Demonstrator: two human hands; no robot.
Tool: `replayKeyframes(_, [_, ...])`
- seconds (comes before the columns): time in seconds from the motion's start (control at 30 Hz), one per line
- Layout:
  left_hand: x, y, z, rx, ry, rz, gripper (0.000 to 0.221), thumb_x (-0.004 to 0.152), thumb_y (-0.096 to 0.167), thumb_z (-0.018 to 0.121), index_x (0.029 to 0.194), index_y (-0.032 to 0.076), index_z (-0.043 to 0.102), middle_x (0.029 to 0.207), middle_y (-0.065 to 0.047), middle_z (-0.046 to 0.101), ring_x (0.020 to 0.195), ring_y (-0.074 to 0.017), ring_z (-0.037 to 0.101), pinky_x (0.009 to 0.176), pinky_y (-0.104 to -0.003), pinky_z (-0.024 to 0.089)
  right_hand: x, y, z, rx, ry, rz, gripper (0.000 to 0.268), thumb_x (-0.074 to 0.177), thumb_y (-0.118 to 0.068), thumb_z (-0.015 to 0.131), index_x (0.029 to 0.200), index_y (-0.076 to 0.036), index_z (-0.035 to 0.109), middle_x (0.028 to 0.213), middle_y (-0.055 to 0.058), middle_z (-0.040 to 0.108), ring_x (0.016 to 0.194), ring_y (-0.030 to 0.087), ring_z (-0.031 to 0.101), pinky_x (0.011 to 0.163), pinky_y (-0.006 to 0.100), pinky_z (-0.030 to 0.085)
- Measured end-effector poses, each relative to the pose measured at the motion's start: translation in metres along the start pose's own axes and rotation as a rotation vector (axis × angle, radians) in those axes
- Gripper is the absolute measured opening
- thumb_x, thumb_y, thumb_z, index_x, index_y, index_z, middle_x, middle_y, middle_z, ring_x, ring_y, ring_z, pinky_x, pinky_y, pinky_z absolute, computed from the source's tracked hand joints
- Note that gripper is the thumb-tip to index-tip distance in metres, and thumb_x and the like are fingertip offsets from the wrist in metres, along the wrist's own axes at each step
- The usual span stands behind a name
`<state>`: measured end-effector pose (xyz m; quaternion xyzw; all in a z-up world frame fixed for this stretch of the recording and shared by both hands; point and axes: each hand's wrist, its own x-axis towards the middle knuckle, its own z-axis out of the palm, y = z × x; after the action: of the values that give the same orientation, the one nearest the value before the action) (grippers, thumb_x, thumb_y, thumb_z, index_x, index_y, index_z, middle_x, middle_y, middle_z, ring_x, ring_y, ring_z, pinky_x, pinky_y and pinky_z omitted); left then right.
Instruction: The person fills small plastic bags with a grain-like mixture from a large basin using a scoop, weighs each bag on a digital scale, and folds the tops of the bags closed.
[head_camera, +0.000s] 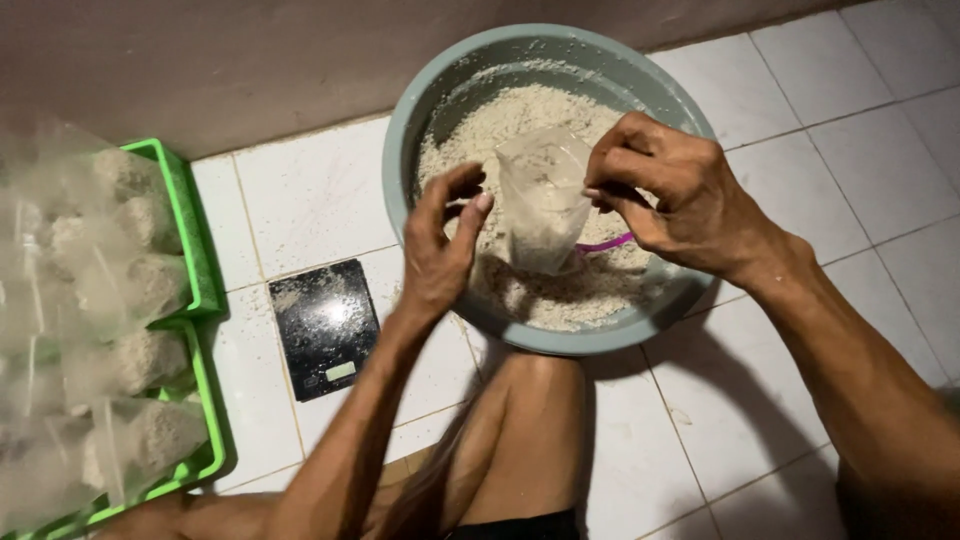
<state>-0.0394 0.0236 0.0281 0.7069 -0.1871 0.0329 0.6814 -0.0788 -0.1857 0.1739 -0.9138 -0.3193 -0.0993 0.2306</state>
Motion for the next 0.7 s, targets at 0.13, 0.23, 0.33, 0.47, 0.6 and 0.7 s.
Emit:
replayKeyframes(0.13, [0.021,0.027,-0.034,0.044,-0.156,0.189,0.036,0.099,0.026,0.056,0.129,0.006,0.053,0.122,-0.016,0.061,0.108,-0.0259,0.066,0.094,-0.037,0.060,0.004,-0.002,0.000,-0.029,-0.009,-0.084,0.014,0.086,0.015,0.068,0.091,0.004,0.063,0.094,0.016,0.059,0.078,0.022,0.061,0.065,0.027,0.055])
replayKeyframes(0.23, [0.028,0.039,-0.043,0.038,-0.216,0.216,0.034,0.099,0.024,0.059,0.127,0.007,0.056,0.122,-0.014,0.064,0.105,-0.0229,0.068,0.091,-0.033,0.061,0.007,-0.007,0.001,0.001,-0.004,-0.116,0.014,0.084,0.018,0.064,0.092,0.005,0.064,0.096,0.018,0.061,0.083,0.024,0.063,0.070,0.029,0.055])
replayKeyframes(0.33, [0.030,0.041,-0.048,0.013,-0.223,0.280,0.018,0.099,0.019,0.059,0.111,0.005,0.061,0.107,-0.011,0.067,0.095,-0.0200,0.067,0.080,-0.028,0.060,0.010,-0.017,-0.001,0.024,-0.005,-0.123,0.017,0.084,0.021,0.061,0.094,0.008,0.063,0.109,0.024,0.057,0.085,0.026,0.064,0.075,0.030,0.060])
replayKeyframes(0.47, [0.021,0.032,-0.061,0.214,-0.124,0.546,0.017,0.102,0.013,0.058,0.089,0.003,0.063,0.076,-0.006,0.066,0.058,-0.0120,0.059,0.049,-0.020,0.050,0.008,-0.023,0.003,-0.010,0.017,-0.105,0.009,0.091,0.009,0.069,0.093,0.004,0.062,0.134,0.029,0.052,0.066,0.017,0.066,0.093,0.040,0.049])
replayKeyframes(0.6, [-0.005,0.048,-0.083,0.256,-0.216,0.474,0.012,0.099,0.001,0.053,0.090,0.001,0.061,0.084,-0.009,0.065,0.068,-0.0166,0.064,0.057,-0.024,0.058,0.007,-0.012,0.028,0.067,-0.085,-0.096,0.005,0.088,0.004,0.068,0.091,0.003,0.065,0.101,0.023,0.070,0.105,0.036,0.069,0.085,0.035,0.061])
replayKeyframes(0.7, [-0.018,0.067,-0.106,0.286,-0.106,0.405,0.002,0.093,-0.002,0.065,0.092,-0.003,0.064,0.082,-0.012,0.063,0.066,-0.0176,0.056,0.056,-0.027,0.044,0.023,-0.029,0.041,0.132,-0.037,-0.110,0.013,0.084,0.007,0.073,0.096,0.005,0.067,0.101,0.019,0.072,0.096,0.030,0.072,0.084,0.034,0.061])
